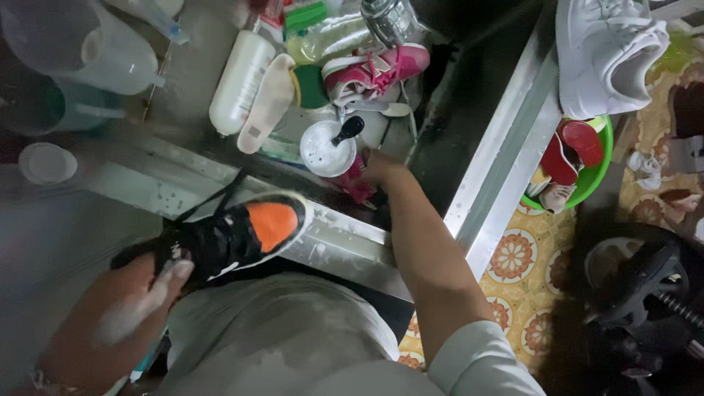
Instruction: The person cleans a pair of sneakers by scrubbing the soles and sides with brushes and sponges, applying soap, and rinsing them under a faucet in a sink.
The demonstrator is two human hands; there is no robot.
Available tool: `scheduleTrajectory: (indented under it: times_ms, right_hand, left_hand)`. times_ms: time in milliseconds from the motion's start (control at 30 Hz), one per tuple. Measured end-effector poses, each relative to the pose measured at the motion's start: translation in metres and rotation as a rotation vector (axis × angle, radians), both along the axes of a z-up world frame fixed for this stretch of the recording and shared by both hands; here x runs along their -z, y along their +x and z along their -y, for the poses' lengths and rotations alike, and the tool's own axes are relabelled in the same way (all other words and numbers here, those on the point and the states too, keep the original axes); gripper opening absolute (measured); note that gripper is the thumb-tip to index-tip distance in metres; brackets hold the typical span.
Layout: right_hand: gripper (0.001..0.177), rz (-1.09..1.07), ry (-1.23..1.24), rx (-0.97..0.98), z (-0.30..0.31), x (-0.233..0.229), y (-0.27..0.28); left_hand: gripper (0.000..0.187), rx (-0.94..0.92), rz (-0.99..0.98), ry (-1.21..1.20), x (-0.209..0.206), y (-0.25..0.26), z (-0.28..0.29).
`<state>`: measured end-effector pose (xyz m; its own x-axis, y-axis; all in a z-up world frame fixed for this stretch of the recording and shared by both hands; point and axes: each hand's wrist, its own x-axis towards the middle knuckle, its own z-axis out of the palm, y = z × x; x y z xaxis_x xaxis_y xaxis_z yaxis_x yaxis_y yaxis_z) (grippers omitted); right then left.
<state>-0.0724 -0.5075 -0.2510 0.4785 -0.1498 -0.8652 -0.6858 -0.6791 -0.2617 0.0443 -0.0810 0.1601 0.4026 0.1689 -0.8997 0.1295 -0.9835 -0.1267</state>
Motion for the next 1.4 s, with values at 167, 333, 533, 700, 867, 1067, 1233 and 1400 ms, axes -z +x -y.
scheduleTrajectory:
  times_ms: [167, 333, 533, 700, 867, 1067, 1233, 1400]
  right_hand:
    - [0.044, 0.252, -0.300, 0.083, 0.029, -0.028, 0.033]
    - [0.049, 1.034, -0.176, 0.503, 0.024, -0.111, 0.100]
    - [0.021, 0.889, -0.029, 0.014, -0.060, -0.033, 0.190]
    - [0.040, 0.062, -0.242, -0.657, -0.071, 0.093, 0.228]
    - [0.052, 0.111, -0.386, -0.566, -0.036, 0.139, 0.245]
    - [0.036, 0.640, -0.385, 0.162, -0.042, -0.120, 0.170]
    - [0.096, 1.297, 0.227, 0.374, -0.060, -0.179, 0.086]
    - [0.053, 0.534, -0.189, 0.022, -0.085, -0.172, 0.049]
  left_hand:
    - [0.058, -0.058, -0.075, -0.268, 0.014, 0.000, -0.001]
    - [0.090, -0.624, -0.293, -0.145, 0.070, -0.010, -0.027]
    - [0.088, -0.442, -0.076, -0.665, 0.073, -0.011, -0.006]
    - [0.105, -0.576, -0.219, -0.697, 0.027, 0.015, 0.031]
    - [0.099, -0.560, -0.210, -0.759, 0.082, -0.013, 0.006]
    - [0.098, -0.412, -0.168, -0.602, 0.083, -0.004, 0.023]
    - [0.082, -0.408, -0.022, -0.603, 0.115, -0.018, 0.016]
    - [0.058, -0.456, 0.042, -0.678, 0.100, -0.025, 0.015]
